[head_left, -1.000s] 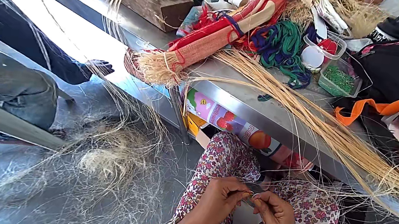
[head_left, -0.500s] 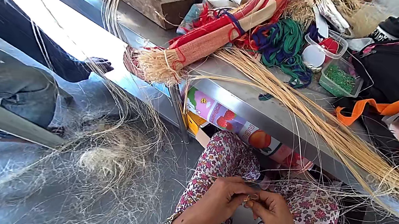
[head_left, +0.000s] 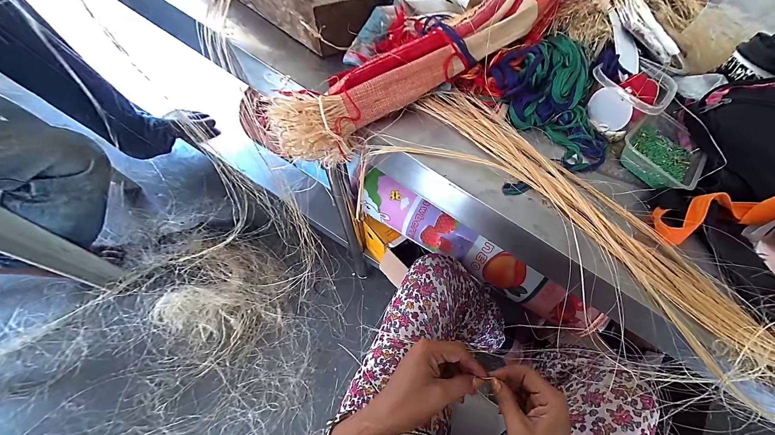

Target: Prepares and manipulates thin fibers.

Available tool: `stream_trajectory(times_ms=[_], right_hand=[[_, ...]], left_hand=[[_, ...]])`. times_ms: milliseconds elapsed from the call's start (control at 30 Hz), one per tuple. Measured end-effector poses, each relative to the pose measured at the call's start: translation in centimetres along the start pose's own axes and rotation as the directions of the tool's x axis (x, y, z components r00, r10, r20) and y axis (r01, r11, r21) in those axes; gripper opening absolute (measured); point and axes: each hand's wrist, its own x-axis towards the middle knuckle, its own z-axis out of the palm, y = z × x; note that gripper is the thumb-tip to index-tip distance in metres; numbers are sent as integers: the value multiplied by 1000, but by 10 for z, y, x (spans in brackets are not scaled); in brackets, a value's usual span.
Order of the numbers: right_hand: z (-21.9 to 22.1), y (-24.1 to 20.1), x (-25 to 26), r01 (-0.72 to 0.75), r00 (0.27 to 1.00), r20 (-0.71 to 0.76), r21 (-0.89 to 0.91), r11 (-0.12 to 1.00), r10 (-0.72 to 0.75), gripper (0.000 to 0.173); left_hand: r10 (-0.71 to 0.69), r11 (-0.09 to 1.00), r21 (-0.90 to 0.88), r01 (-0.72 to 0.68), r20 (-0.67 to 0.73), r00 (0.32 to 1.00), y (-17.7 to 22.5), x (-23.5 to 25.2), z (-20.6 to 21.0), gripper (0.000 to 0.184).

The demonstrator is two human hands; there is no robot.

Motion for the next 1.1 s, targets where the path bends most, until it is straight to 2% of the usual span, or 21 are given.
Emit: stream_trajectory(times_ms=[67, 133, 167, 233, 333, 467, 700, 833, 967, 1100], right_hand=[[0, -2, -1, -6, 1000, 22, -5, 1000, 6, 11], [-1, -5, -1, -10, 998, 62, 28, 1000, 8, 11], [-1, -5, 0, -10, 997, 78, 54, 998, 6, 11], [0, -4, 1, -7, 996, 88, 85, 996, 0, 9], [0, 4, 1, 10, 995, 98, 80, 997, -17, 12], [-2, 8, -3, 22, 984, 172, 87, 996, -37, 13], [-9, -4, -9, 25, 955, 288, 137, 990, -64, 11], [-10, -11, -13, 117, 911, 383, 114, 987, -152, 13], [-5, -11, -15, 224, 871, 422, 114, 968, -251, 12], [-3, -7, -15, 211, 861, 440, 145, 967, -254, 12]], left_hand=[[-162, 961, -204, 185, 124, 979, 5, 1, -5, 12], [-291, 844, -364, 394, 306, 906, 6, 4, -10, 17], [-317, 776, -429, 463, 370, 873, 5, 4, -11, 19], [-312, 676, -544, 497, 400, 862, 2, 3, -11, 22], [-316, 628, -671, 395, 244, 917, 3, 0, -4, 27], [-262, 746, -635, 202, -1, 965, 0, 2, -9, 31], [-117, 904, -419, 88, -44, 992, -2, 0, -28, 32], [-52, 956, -294, 11, -132, 990, -3, 0, -27, 30], [-58, 951, -309, -13, -218, 974, -4, 0, -18, 29], [-82, 931, -366, -14, -246, 966, -6, 0, -10, 29]])
